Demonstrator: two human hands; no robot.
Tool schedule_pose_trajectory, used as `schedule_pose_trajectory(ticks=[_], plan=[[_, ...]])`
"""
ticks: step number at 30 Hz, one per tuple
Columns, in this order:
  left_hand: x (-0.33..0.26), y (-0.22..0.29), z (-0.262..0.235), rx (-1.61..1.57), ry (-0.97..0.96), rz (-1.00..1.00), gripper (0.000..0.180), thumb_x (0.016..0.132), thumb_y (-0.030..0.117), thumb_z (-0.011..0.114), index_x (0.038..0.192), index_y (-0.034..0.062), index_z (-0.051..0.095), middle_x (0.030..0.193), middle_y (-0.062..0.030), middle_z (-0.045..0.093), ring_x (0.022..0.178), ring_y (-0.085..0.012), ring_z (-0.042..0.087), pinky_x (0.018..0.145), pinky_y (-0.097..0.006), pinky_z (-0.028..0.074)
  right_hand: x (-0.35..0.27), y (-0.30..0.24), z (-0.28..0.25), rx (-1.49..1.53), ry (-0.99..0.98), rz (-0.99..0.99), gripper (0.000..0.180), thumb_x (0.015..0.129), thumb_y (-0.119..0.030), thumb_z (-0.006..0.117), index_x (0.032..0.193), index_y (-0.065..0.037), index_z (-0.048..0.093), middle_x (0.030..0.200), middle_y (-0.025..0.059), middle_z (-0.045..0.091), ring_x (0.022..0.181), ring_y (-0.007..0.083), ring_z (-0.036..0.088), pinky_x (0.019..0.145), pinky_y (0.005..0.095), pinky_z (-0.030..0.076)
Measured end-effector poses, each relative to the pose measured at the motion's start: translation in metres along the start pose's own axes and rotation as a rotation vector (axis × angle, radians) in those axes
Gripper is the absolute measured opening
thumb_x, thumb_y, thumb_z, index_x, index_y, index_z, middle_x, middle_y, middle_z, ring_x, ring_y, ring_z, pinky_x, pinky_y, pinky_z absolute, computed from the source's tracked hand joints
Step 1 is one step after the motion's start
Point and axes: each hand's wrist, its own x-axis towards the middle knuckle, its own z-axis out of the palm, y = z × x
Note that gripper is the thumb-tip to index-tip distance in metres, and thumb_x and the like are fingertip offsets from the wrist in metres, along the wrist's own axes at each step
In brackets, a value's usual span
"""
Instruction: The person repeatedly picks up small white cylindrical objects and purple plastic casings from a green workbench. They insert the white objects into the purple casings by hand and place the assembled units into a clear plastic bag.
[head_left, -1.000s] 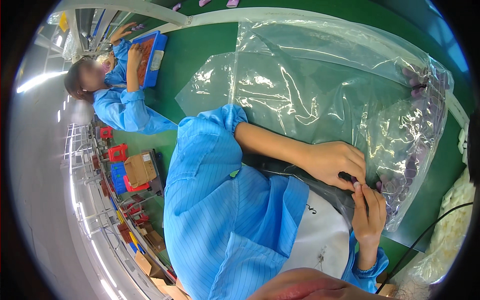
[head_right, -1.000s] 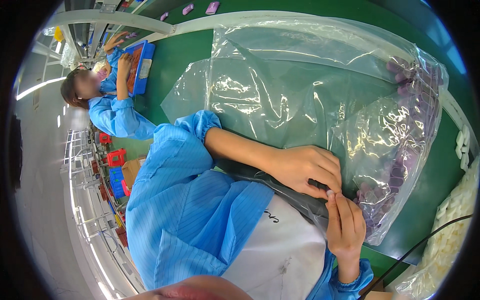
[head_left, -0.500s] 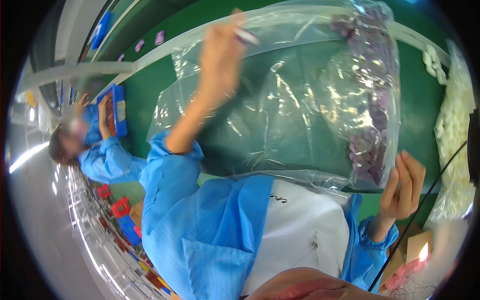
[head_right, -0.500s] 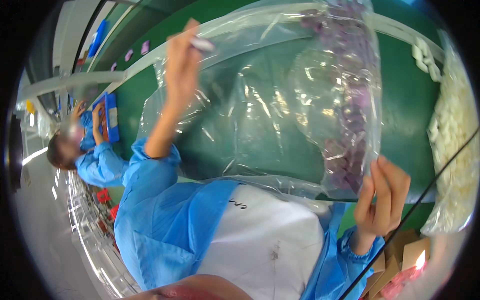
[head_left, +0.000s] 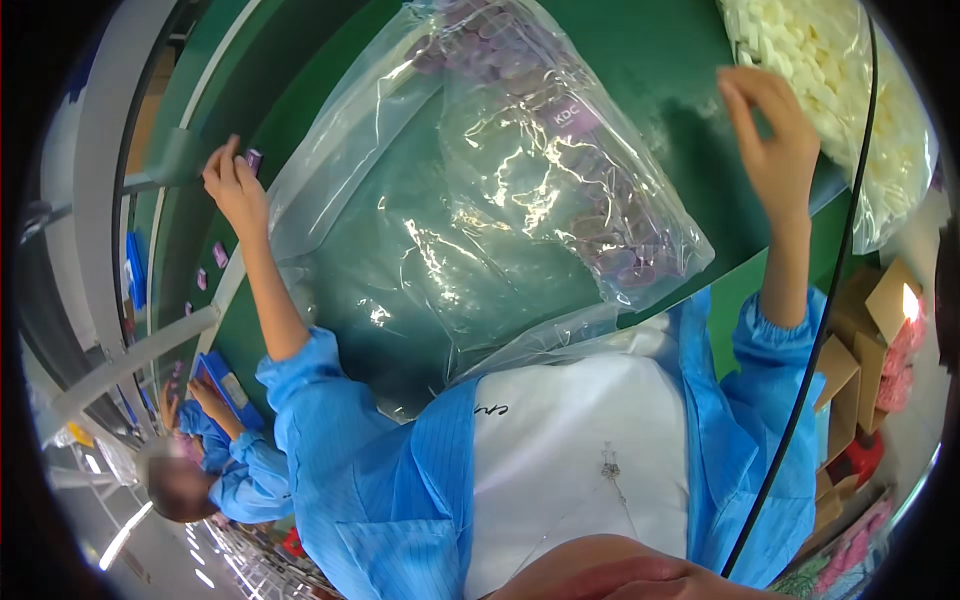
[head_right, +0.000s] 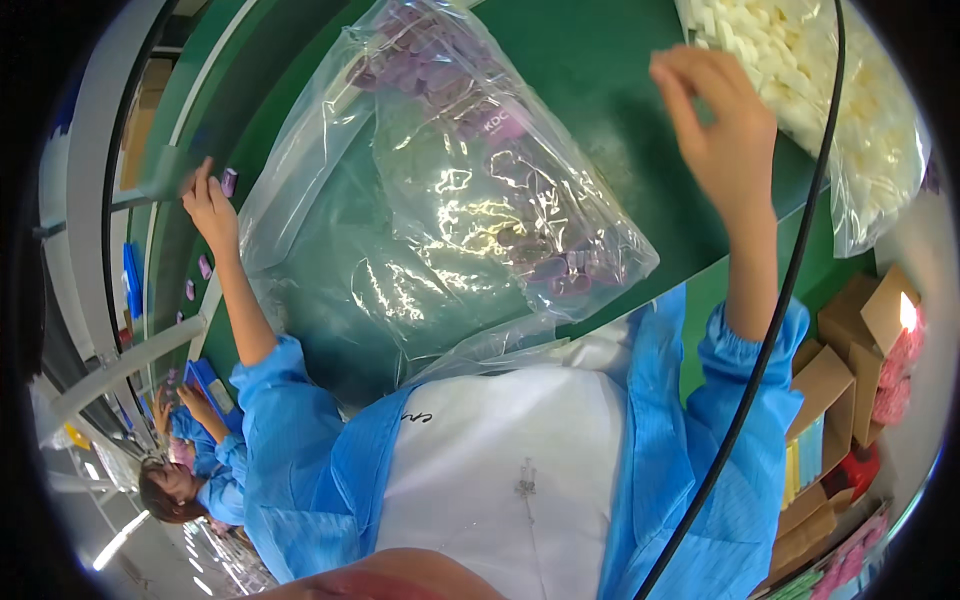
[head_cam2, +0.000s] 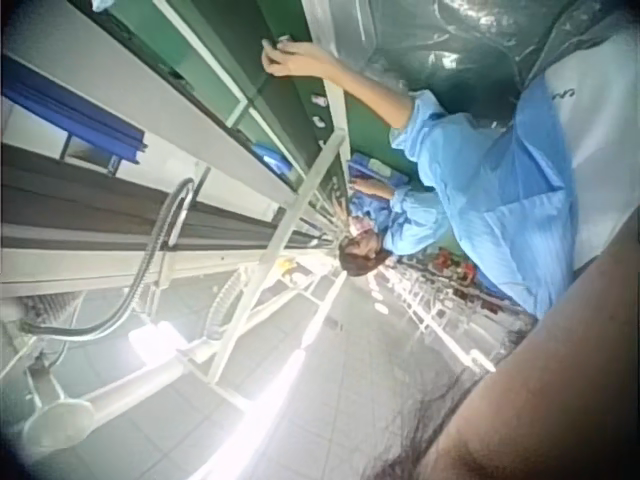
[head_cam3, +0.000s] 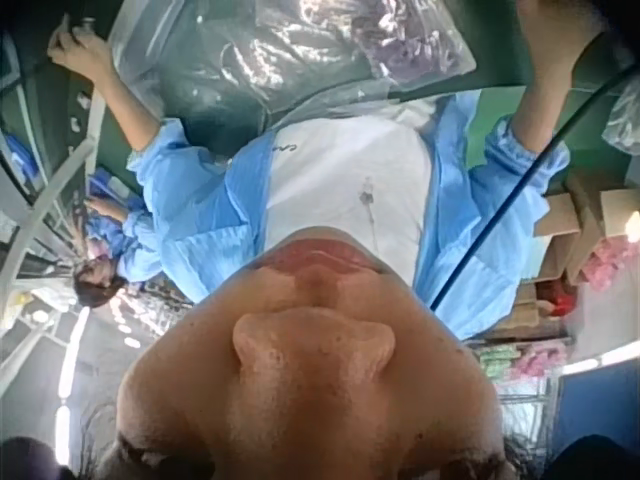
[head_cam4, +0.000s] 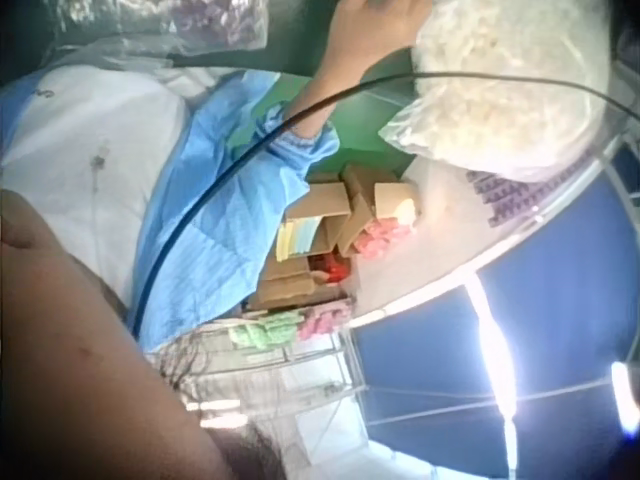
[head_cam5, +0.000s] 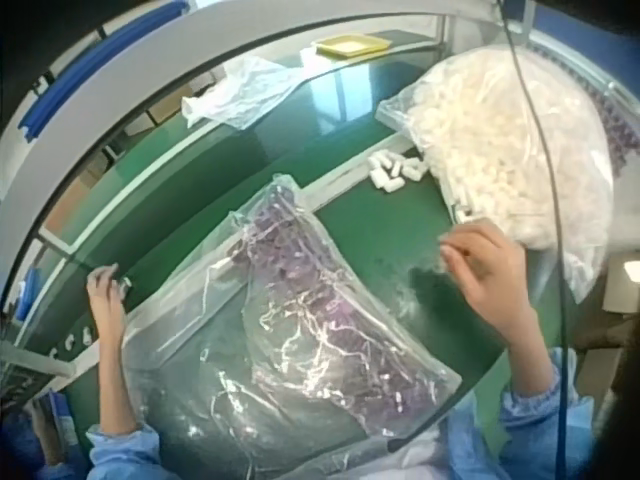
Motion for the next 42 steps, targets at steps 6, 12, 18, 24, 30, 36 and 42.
schedule_pose_trajectory(ticks=[6, 12, 18, 24, 30, 36, 42], plan=[[-0.044, 0.190, -0.089, -0.414, -0.737, 0.021, 0.017, 0.088, 0.006, 0.066, 0.104, 0.0015, 0.070, 0.090, -0.0141, 0.068, 0.085, -0.0313, 0.065, 0.082, -0.041, 0.052, 0.068, 0.045, 0.043, -0.084, -0.135, 0.168, 0.020, 0.089, -0.013, 0.068, 0.104, -0.001, 0.063, 0.100, 0.0178, 0.063, 0.095, 0.0377, 0.062, 0.082, 0.0432, 0.050], [-0.048, 0.239, -0.054, -0.423, -0.627, 0.014, 0.054, 0.090, 0.012, 0.071, 0.141, 0.0036, 0.055, 0.088, -0.0107, 0.058, 0.081, -0.0268, 0.060, 0.074, -0.039, 0.050, 0.077, 0.079, 0.109, -0.475, 0.029, -0.171, 0.023, 0.088, -0.018, 0.072, 0.103, -0.003, 0.063, 0.101, 0.0192, 0.064, 0.095, 0.0390, 0.063, 0.082, 0.0425, 0.052], [-0.008, 0.224, 0.034, -0.322, -0.218, 0.142, 0.065, 0.093, 0.025, 0.070, 0.146, -0.0035, 0.044, 0.130, -0.0224, 0.057, 0.109, -0.0363, 0.063, 0.095, -0.042, 0.051, 0.055, 0.058, 0.094, -0.151, -0.044, -0.122, 0.020, 0.088, -0.016, 0.072, 0.094, -0.003, 0.059, 0.092, 0.0179, 0.059, 0.091, 0.0386, 0.060, 0.079, 0.0444, 0.050], [0.025, 0.232, 0.070, -0.545, -0.293, -0.068, 0.075, 0.085, 0.031, 0.076, 0.144, -0.0016, 0.045, 0.137, -0.0236, 0.055, 0.128, -0.0393, 0.052, 0.108, -0.044, 0.042, 0.045, 0.054, 0.079, -0.094, -0.079, -0.047, 0.018, 0.088, -0.013, 0.072, 0.092, -0.002, 0.058, 0.091, 0.0171, 0.057, 0.089, 0.0383, 0.059, 0.077, 0.0450, 0.049], [0.045, 0.229, 0.090, -0.392, -0.286, 0.022, 0.046, 0.083, 0.035, 0.077, 0.122, 0.0117, 0.068, 0.125, -0.0170, 0.060, 0.115, -0.0337, 0.056, 0.101, -0.041, 0.045, 0.041, 0.077, 0.087, -0.167, -0.143, -0.022, 0.019, 0.095, -0.019, 0.070, 0.105, -0.004, 0.066, 0.097, 0.0085, 0.067, 0.081, 0.0259, 0.067, 0.073, 0.0345, 0.053], [0.040, 0.220, 0.056, -0.475, -0.413, 0.070, 0.030, 0.088, 0.032, 0.073, 0.109, 0.0104, 0.072, 0.114, -0.0148, 0.065, 0.096, -0.0293, 0.063, 0.088, -0.039, 0.051, 0.039, 0.078, 0.082, -0.027, -0.140, -0.016, 0.022, 0.095, -0.024, 0.069, 0.103, -0.005, 0.064, 0.096, 0.0099, 0.066, 0.082, 0.0306, 0.066, 0.072, 0.0392, 0.053], [-0.015, 0.216, -0.018, -0.628, -0.451, -0.306, 0.046, 0.088, 0.006, 0.076, 0.132, 0.0053, 0.061, 0.110, -0.0131, 0.067, 0.092, -0.0168, 0.068, 0.084, -0.028, 0.055, 0.030, 0.026, 0.050, -0.060, -0.172, 0.186, 0.019, 0.091, -0.018, 0.074, 0.098, -0.002, 0.066, 0.082, 0.0071, 0.067, 0.067, 0.0172, 0.060, 0.064, 0.0298, 0.050]])
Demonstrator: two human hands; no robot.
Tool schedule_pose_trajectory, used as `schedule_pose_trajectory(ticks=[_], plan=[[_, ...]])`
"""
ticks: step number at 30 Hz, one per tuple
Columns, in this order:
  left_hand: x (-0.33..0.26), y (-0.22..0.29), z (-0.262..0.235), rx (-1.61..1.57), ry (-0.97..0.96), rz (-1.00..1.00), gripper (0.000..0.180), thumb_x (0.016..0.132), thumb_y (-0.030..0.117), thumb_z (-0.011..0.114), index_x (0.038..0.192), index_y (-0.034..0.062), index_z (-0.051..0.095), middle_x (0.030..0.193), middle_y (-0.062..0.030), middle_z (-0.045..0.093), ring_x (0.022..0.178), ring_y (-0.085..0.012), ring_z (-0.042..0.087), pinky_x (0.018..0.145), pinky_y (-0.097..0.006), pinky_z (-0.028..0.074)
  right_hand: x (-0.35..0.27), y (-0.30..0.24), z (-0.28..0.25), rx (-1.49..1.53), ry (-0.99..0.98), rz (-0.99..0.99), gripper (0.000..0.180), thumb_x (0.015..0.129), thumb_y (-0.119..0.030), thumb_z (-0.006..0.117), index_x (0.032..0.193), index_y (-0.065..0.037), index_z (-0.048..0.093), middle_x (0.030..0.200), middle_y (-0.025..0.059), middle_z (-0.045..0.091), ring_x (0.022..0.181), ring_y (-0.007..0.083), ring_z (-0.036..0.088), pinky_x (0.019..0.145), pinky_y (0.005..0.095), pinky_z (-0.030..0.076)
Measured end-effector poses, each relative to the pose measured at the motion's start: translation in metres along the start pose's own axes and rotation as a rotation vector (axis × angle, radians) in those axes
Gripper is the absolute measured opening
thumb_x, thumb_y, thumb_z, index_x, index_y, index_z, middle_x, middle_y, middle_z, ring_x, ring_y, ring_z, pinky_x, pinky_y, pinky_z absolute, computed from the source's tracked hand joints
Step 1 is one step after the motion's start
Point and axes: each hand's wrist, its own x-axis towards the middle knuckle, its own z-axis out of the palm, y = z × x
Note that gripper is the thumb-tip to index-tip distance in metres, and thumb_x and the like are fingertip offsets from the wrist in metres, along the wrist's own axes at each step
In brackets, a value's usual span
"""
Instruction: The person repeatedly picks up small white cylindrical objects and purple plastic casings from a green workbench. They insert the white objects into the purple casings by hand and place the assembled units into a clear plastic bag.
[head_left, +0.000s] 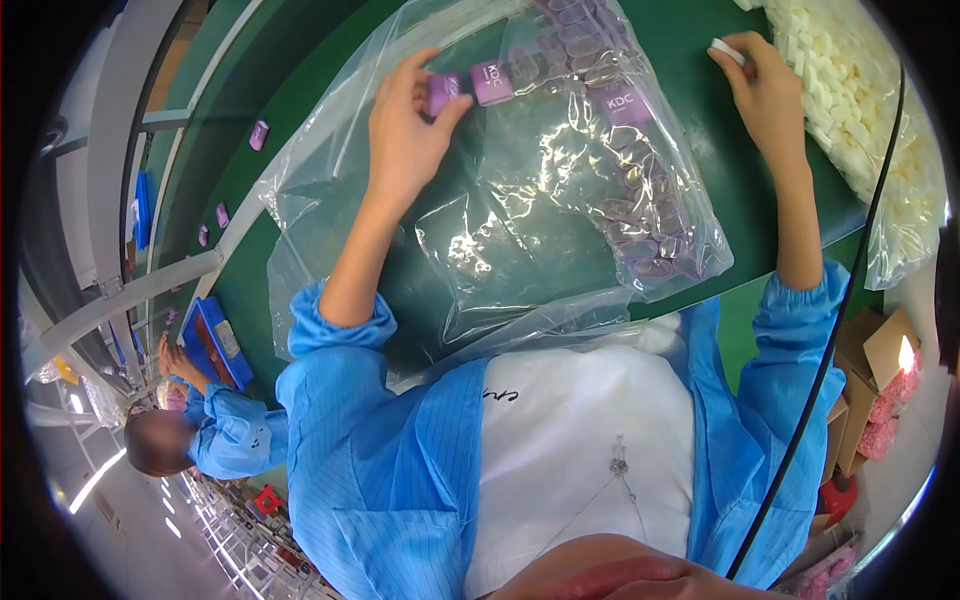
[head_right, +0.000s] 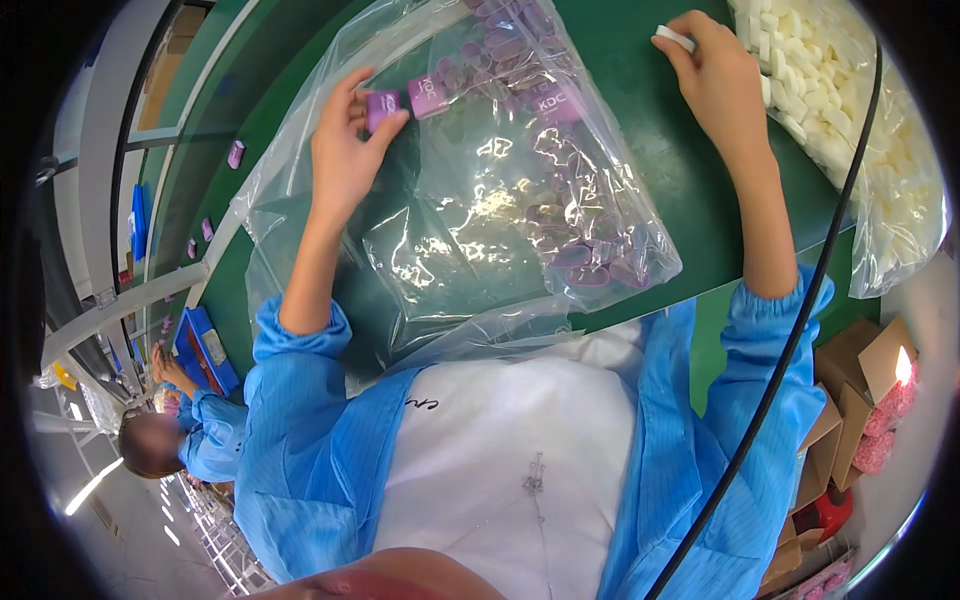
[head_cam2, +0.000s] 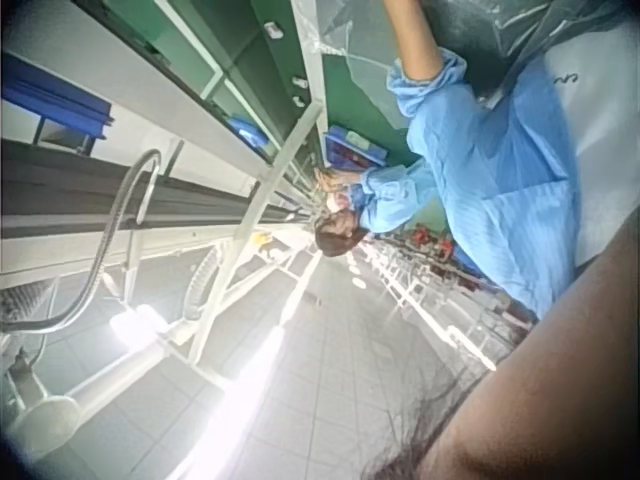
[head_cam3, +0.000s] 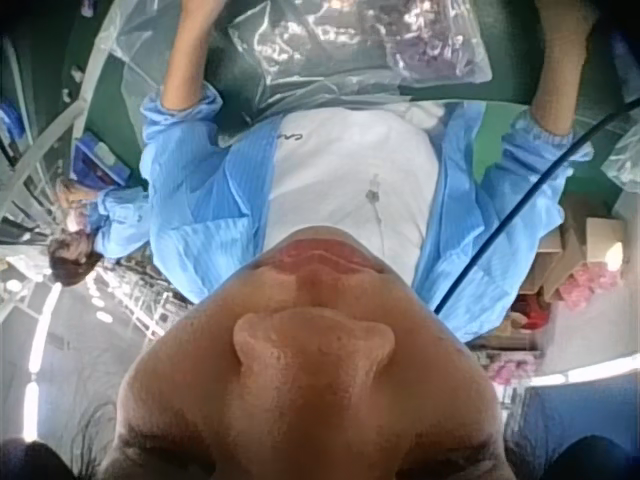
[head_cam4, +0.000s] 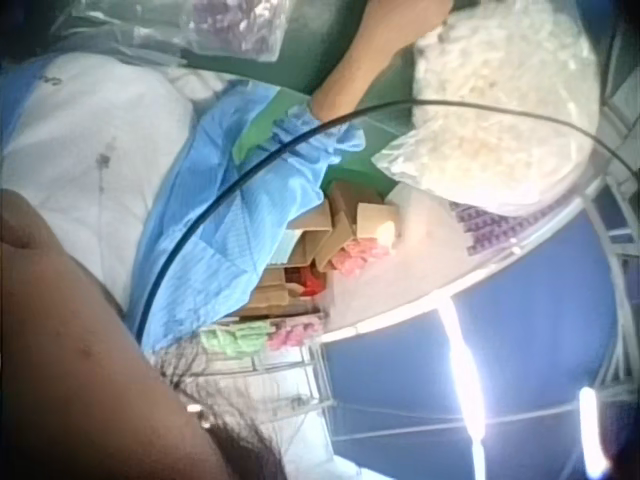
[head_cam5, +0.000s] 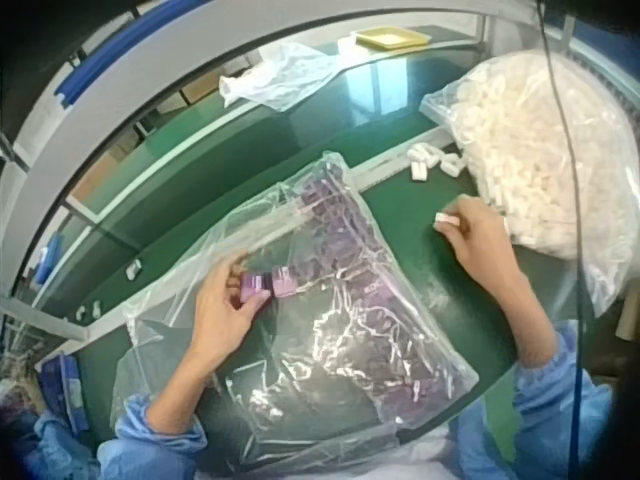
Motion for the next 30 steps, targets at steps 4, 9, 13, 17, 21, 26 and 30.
schedule_pose_trajectory(ticks=[4, 9, 13, 17, 21, 26, 30], plan=[[-0.056, 0.008, -0.005, -0.637, -0.051, -0.192, 0.053, 0.085, -0.008, 0.074, 0.135, -0.0068, 0.054, 0.120, -0.0129, 0.065, 0.106, -0.0184, 0.067, 0.091, -0.031, 0.056, -0.046, -0.057, -0.022, 0.598, -0.004, 0.056, 0.018, 0.086, -0.006, 0.078, 0.095, 0.001, 0.065, 0.089, 0.0061, 0.067, 0.070, 0.0096, 0.056, 0.065, 0.0253, 0.049], [-0.104, 0.036, 0.005, -0.453, -0.134, 0.267, 0.034, 0.072, -0.005, 0.082, 0.104, 0.0023, 0.074, 0.104, -0.0076, 0.073, 0.100, -0.0241, 0.068, 0.085, -0.036, 0.053, -0.098, -0.123, -0.028, 0.990, -0.364, 0.123, 0.016, 0.082, 0.003, 0.078, 0.090, 0.002, 0.065, 0.101, 0.0094, 0.065, 0.076, 0.0107, 0.059, 0.066, 0.0246, 0.049], [-0.114, 0.035, 0.018, -0.444, -0.346, 0.244, 0.034, 0.068, -0.003, 0.082, 0.100, 0.0045, 0.074, 0.098, -0.0069, 0.074, 0.090, -0.0250, 0.067, 0.079, -0.035, 0.053, -0.118, -0.147, -0.020, 0.820, -0.512, -0.017, 0.017, 0.080, 0.004, 0.078, 0.091, 0.002, 0.065, 0.099, 0.0105, 0.063, 0.072, 0.0157, 0.060, 0.059, 0.0276, 0.049], [-0.114, 0.027, 0.026, -0.424, -0.293, 0.270, 0.037, 0.066, -0.002, 0.081, 0.102, 0.0045, 0.075, 0.099, -0.0068, 0.073, 0.088, -0.0245, 0.066, 0.076, -0.034, 0.053, -0.133, -0.152, 0.005, 0.675, -0.413, -0.224, 0.017, 0.079, 0.004, 0.076, 0.091, 0.002, 0.065, 0.099, 0.0115, 0.062, 0.070, 0.0200, 0.061, 0.056, 0.0301, 0.051], [-0.113, 0.025, 0.029, -0.463, -0.262, 0.282, 0.033, 0.068, 0.000, 0.082, 0.101, 0.0046, 0.075, 0.097, -0.0058, 0.073, 0.086, -0.0233, 0.065, 0.073, -0.034, 0.052, -0.136, -0.156, 0.007, 0.550, -0.417, -0.292, 0.016, 0.079, 0.005, 0.072, 0.093, 0.004, 0.065, 0.099, 0.0131, 0.062, 0.073, 0.0213, 0.062, 0.057, 0.0302, 0.053], [-0.116, 0.023, 0.027, -0.447, -0.276, 0.277, 0.034, 0.068, -0.002, 0.082, 0.100, 0.0030, 0.075, 0.098, -0.0072, 0.073, 0.089, -0.0244, 0.065, 0.076, -0.034, 0.052, -0.135, -0.156, 0.008, 0.508, -0.368, -0.364, 0.021, 0.077, 0.007, 0.071, 0.097, 0.008, 0.066, 0.099, 0.0145, 0.062, 0.074, 0.0233, 0.061, 0.057, 0.0308, 0.053], [-0.116, 0.021, 0.029, -0.457, -0.248, 0.277, 0.033, 0.068, 0.000, 0.083, 0.100, 0.0062, 0.076, 0.098, -0.0031, 0.073, 0.085, -0.0227, 0.063, 0.073, -0.034, 0.051, -0.134, -0.158, 0.013, 0.490, -0.331, -0.401, 0.023, 0.073, 0.008, 0.071, 0.096, 0.010, 0.066, 0.098, 0.0156, 0.061, 0.073, 0.0241, 0.060, 0.056, 0.0313, 0.051]])
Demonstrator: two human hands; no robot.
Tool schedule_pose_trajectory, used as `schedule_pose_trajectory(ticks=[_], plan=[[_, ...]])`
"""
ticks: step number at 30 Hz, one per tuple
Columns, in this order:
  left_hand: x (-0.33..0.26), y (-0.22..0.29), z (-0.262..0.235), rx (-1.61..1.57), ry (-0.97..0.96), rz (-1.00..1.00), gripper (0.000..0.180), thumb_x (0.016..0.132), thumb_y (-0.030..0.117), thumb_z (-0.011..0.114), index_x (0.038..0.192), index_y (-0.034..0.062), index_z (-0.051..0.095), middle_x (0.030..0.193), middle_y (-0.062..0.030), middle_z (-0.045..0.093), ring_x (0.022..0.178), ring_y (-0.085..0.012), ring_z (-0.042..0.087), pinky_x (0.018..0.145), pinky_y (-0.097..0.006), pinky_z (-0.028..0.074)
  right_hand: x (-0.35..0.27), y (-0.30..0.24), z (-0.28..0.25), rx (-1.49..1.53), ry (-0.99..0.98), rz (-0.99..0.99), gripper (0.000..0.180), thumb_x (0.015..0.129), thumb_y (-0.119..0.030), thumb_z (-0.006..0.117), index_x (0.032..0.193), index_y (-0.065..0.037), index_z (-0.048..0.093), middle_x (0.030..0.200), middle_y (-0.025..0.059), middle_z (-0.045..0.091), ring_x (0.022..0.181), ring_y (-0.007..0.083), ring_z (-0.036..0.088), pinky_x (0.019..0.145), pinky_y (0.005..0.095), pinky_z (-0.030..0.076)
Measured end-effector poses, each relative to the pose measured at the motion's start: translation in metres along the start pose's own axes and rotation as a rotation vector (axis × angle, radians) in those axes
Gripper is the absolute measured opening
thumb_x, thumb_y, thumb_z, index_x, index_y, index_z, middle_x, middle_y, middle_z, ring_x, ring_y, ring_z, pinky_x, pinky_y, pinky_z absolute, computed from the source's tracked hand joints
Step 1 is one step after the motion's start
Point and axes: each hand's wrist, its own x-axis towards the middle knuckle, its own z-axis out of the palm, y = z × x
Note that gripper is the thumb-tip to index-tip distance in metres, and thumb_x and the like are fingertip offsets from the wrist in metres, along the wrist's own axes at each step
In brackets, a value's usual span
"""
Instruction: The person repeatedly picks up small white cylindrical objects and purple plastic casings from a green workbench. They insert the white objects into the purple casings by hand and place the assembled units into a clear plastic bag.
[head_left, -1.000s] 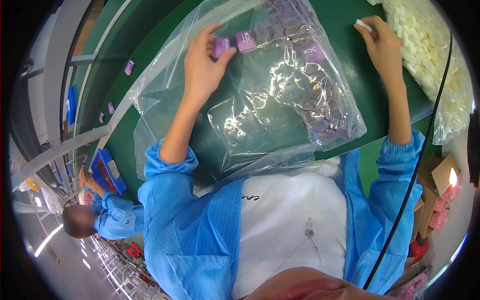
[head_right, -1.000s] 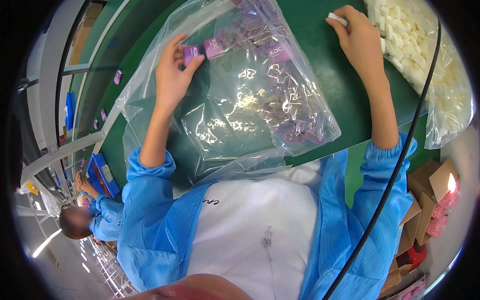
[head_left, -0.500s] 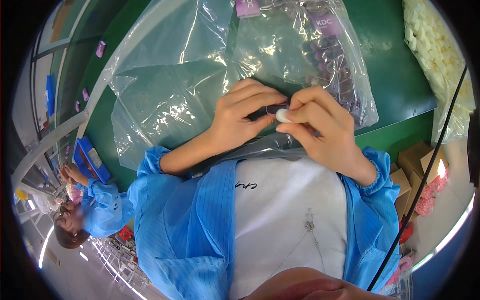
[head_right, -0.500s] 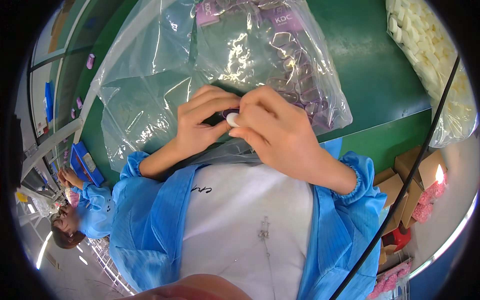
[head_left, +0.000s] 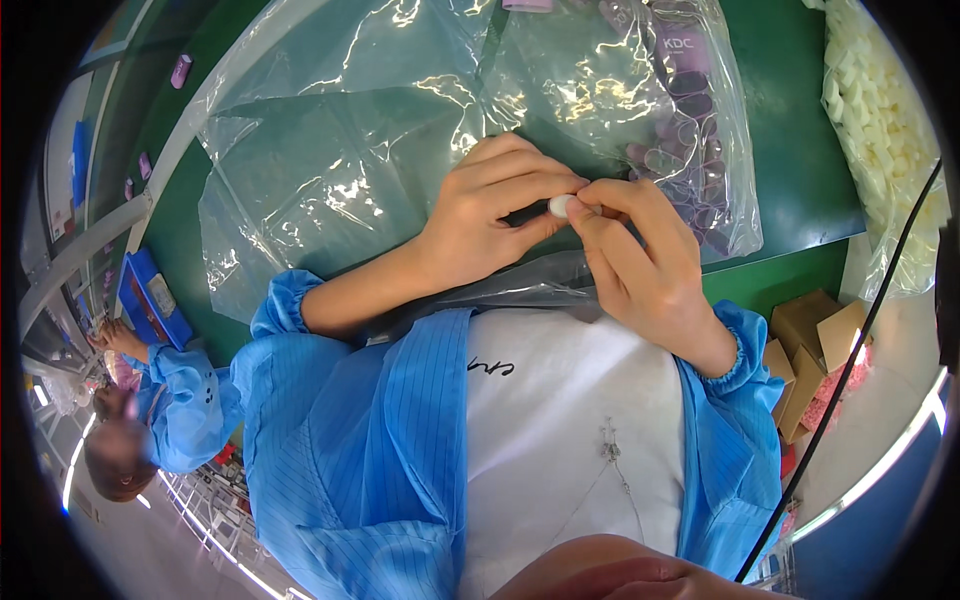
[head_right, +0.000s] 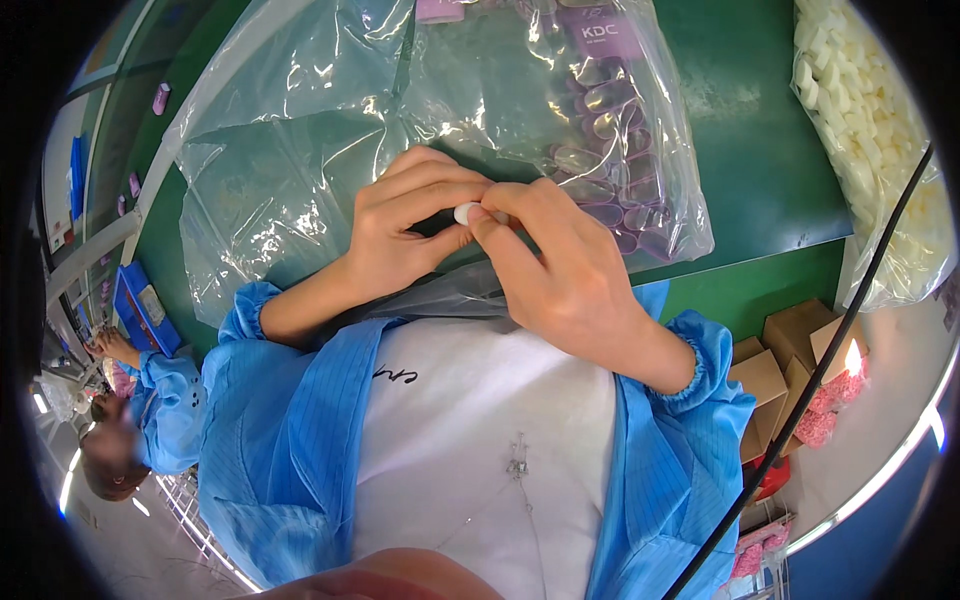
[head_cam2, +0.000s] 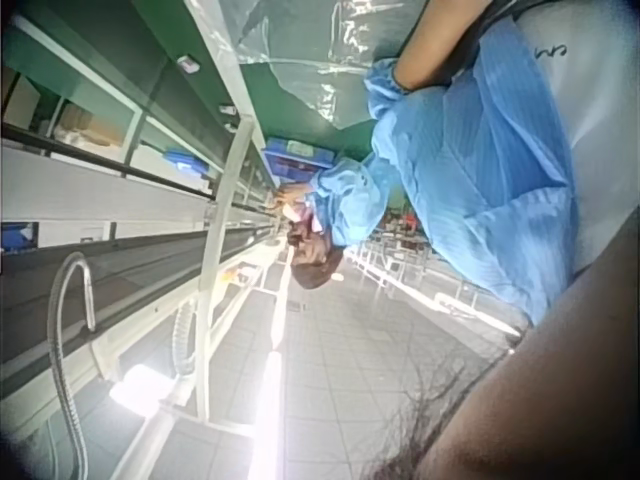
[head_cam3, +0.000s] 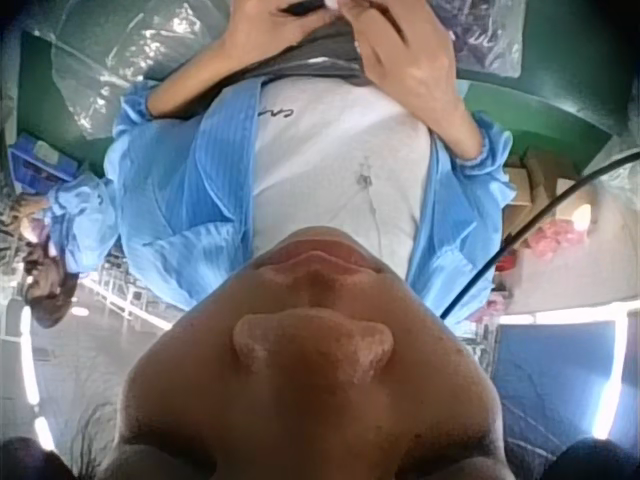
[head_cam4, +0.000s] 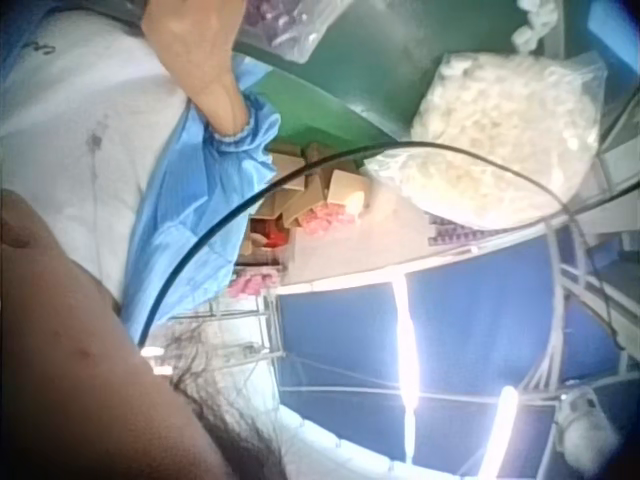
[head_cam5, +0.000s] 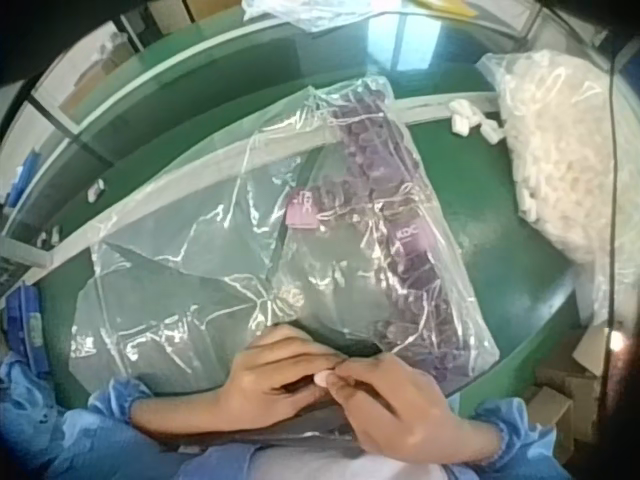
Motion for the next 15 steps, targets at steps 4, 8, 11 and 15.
schedule_pose_trajectory(ticks=[4, 8, 11, 15], plan=[[0.000, 0.001, 0.000, -0.005, -0.030, -0.017, 0.036, 0.067, -0.003, 0.082, 0.102, 0.0045, 0.076, 0.098, -0.0064, 0.074, 0.091, -0.0235, 0.065, 0.078, -0.033, 0.052, -0.001, 0.004, -0.002, -0.062, -0.027, -0.109, 0.022, 0.071, 0.007, 0.071, 0.091, 0.011, 0.065, 0.097, 0.0166, 0.060, 0.072, 0.0237, 0.060, 0.055, 0.0313, 0.050], [0.002, 0.002, -0.001, -0.011, -0.043, -0.024, 0.036, 0.068, -0.003, 0.081, 0.103, 0.0042, 0.077, 0.097, -0.0057, 0.074, 0.089, -0.0224, 0.065, 0.078, -0.032, 0.052, 0.003, 0.002, -0.009, -0.167, -0.081, -0.191, 0.016, 0.072, 0.004, 0.071, 0.084, 0.010, 0.061, 0.095, 0.0165, 0.060, 0.071, 0.0223, 0.059, 0.054, 0.0311, 0.050], [0.003, 0.002, -0.002, -0.016, -0.040, -0.020, 0.036, 0.067, -0.003, 0.081, 0.102, 0.0034, 0.077, 0.096, -0.0061, 0.073, 0.088, -0.0228, 0.064, 0.077, -0.032, 0.052, 0.008, 0.002, -0.007, -0.165, -0.093, -0.204, 0.015, 0.072, 0.004, 0.070, 0.081, 0.009, 0.060, 0.094, 0.0159, 0.059, 0.069, 0.0215, 0.059, 0.053, 0.0308, 0.050], [0.001, 0.000, 0.000, -0.030, 0.008, -0.010, 0.035, 0.063, -0.001, 0.084, 0.097, 0.0063, 0.076, 0.091, -0.0039, 0.070, 0.084, -0.0230, 0.062, 0.075, -0.035, 0.049, 0.016, 0.002, -0.007, -0.050, -0.112, -0.098, 0.015, 0.072, 0.004, 0.070, 0.082, 0.008, 0.059, 0.092, 0.0149, 0.058, 0.067, 0.0210, 0.057, 0.053, 0.0305, 0.050]])
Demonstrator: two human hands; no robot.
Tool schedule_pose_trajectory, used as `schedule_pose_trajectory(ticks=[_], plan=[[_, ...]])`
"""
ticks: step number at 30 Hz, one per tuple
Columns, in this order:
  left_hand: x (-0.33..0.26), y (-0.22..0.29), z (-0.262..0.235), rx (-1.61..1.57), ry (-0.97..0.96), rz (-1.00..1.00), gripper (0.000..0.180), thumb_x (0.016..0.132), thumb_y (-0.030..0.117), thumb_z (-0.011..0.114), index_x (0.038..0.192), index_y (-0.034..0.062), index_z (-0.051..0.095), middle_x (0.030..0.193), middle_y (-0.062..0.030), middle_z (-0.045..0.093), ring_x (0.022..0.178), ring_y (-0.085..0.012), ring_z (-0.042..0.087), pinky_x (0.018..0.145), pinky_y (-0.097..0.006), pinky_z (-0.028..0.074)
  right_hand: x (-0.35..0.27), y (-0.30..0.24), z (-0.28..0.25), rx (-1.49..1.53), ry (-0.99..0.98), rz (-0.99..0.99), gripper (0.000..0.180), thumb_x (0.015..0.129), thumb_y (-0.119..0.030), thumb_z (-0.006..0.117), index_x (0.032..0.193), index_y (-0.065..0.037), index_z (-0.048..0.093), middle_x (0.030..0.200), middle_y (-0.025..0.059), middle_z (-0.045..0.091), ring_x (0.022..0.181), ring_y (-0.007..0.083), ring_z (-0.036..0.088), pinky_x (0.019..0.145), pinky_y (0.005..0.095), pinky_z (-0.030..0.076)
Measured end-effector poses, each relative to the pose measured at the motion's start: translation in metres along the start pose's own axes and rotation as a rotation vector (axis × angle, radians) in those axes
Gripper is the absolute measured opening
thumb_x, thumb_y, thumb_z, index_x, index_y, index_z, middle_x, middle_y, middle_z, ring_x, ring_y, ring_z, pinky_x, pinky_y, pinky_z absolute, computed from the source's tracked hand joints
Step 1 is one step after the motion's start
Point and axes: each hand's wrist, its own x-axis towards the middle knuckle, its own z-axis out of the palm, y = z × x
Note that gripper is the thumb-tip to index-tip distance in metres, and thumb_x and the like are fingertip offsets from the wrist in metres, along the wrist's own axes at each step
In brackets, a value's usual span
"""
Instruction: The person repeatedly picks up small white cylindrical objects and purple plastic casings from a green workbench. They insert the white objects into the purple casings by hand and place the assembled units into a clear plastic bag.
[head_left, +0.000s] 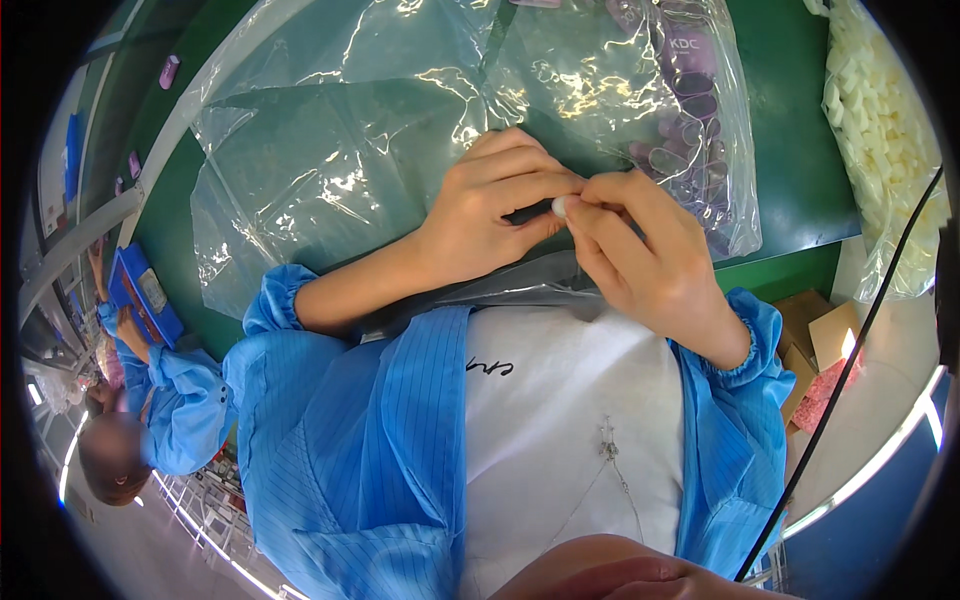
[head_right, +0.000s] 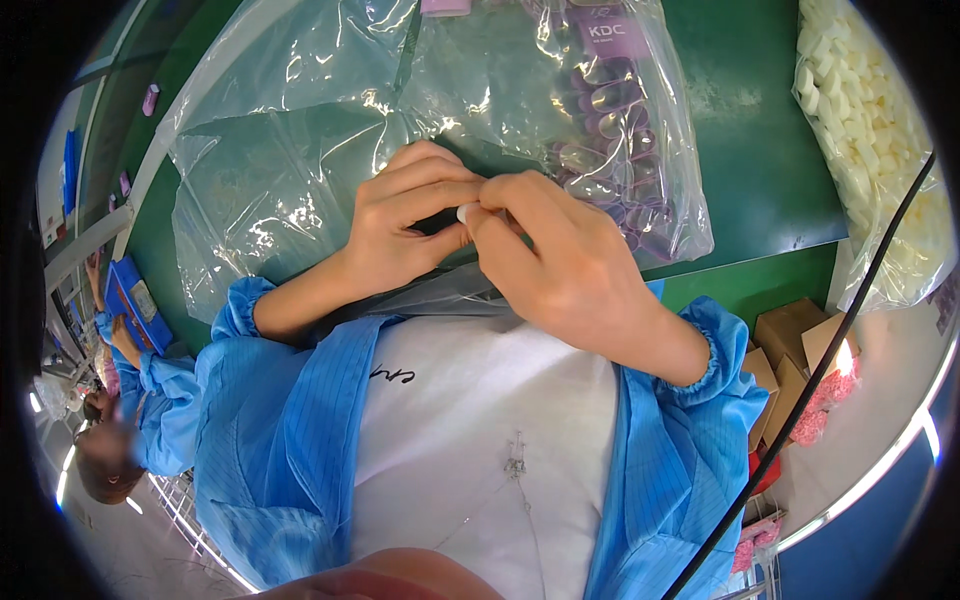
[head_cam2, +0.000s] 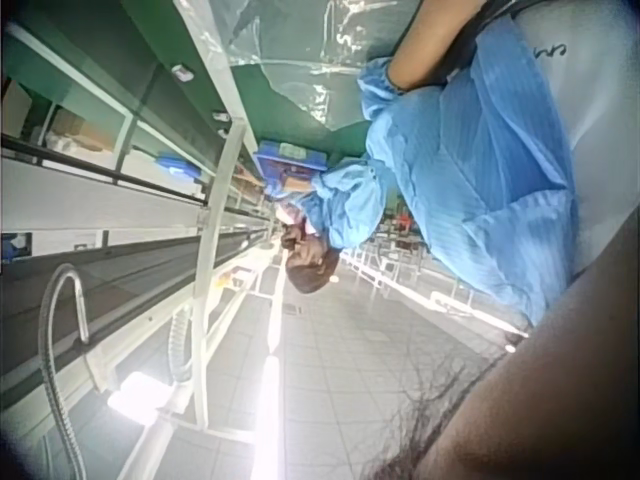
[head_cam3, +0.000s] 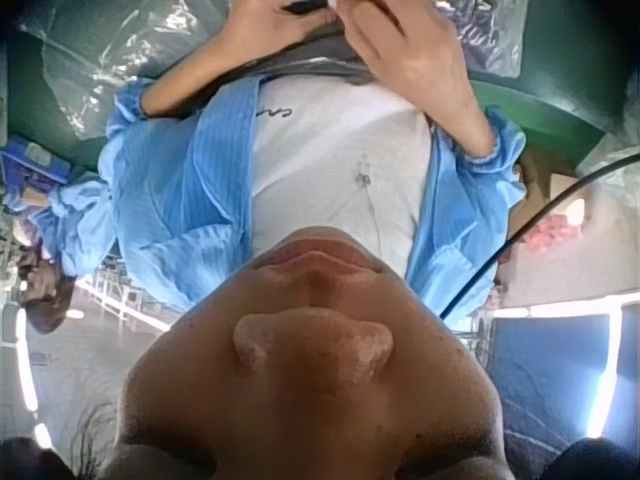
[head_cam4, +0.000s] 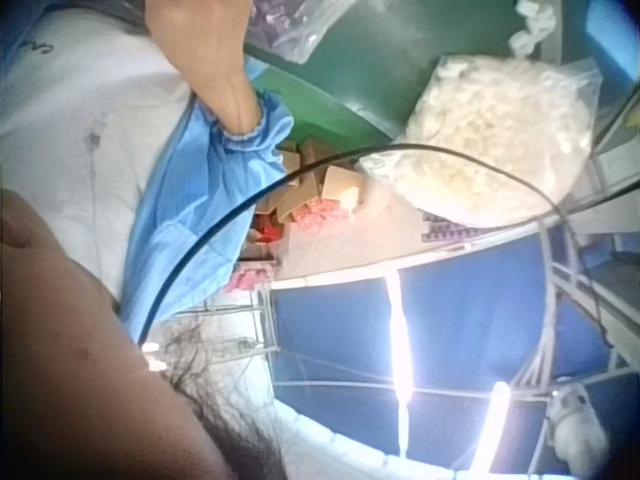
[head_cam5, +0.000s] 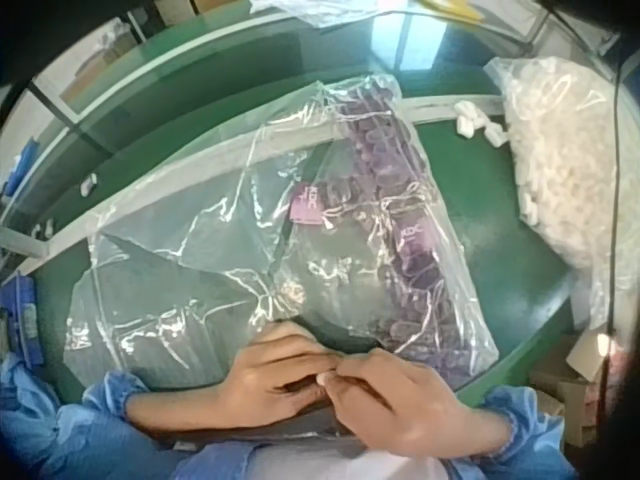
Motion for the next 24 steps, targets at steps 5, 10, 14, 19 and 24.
schedule_pose_trajectory(ticks=[5, 10, 14, 19, 24], plan=[[0.001, -0.001, 0.000, -0.002, 0.005, -0.002, 0.036, 0.062, 0.001, 0.084, 0.097, 0.0066, 0.075, 0.090, -0.0038, 0.070, 0.084, -0.0232, 0.062, 0.074, -0.035, 0.048, 0.004, 0.002, 0.002, -0.103, -0.008, -0.082, 0.017, 0.071, 0.004, 0.072, 0.084, 0.009, 0.062, 0.092, 0.0156, 0.060, 0.068, 0.0215, 0.059, 0.054, 0.0300, 0.050], [0.000, -0.002, -0.001, -0.019, -0.029, -0.001, 0.040, 0.064, -0.002, 0.083, 0.103, 0.0060, 0.078, 0.092, -0.0057, 0.073, 0.084, -0.0227, 0.064, 0.072, -0.032, 0.051, -0.007, 0.003, -0.002, -0.188, -0.025, -0.247, 0.021, 0.068, 0.005, 0.073, 0.087, 0.012, 0.066, 0.097, 0.0182, 0.065, 0.074, 0.0224, 0.063, 0.057, 0.0299, 0.052], [0.000, -0.003, -0.002, -0.006, -0.035, 0.002, 0.042, 0.063, -0.001, 0.083, 0.104, 0.0069, 0.078, 0.093, -0.0052, 0.074, 0.084, -0.0222, 0.063, 0.072, -0.032, 0.051, -0.012, 0.007, 0.000, -0.128, 0.018, -0.210, 0.025, 0.066, 0.003, 0.073, 0.089, 0.012, 0.067, 0.097, 0.0181, 0.066, 0.073, 0.0236, 0.063, 0.060, 0.0311, 0.054], [0.001, -0.001, -0.001, -0.004, -0.034, 0.000, 0.043, 0.062, -0.001, 0.084, 0.104, 0.0064, 0.078, 0.094, -0.0050, 0.074, 0.084, -0.0226, 0.063, 0.073, -0.032, 0.050, -0.013, 0.009, -0.012, -0.196, 0.035, -0.159, 0.032, 0.062, 0.000, 0.072, 0.092, 0.011, 0.069, 0.091, 0.0181, 0.067, 0.075, 0.0264, 0.066, 0.064, 0.0325, 0.058], [0.001, -0.001, -0.005, 0.018, -0.060, -0.003, 0.042, 0.062, 0.000, 0.084, 0.103, 0.0062, 0.078, 0.096, -0.0050, 0.075, 0.084, -0.0226, 0.063, 0.074, -0.032, 0.050, -0.014, 0.014, -0.008, -0.153, 0.020, -0.189, 0.031, 0.063, -0.001, 0.071, 0.092, 0.010, 0.069, 0.096, 0.0191, 0.068, 0.081, 0.0291, 0.068, 0.068, 0.0334, 0.060]])
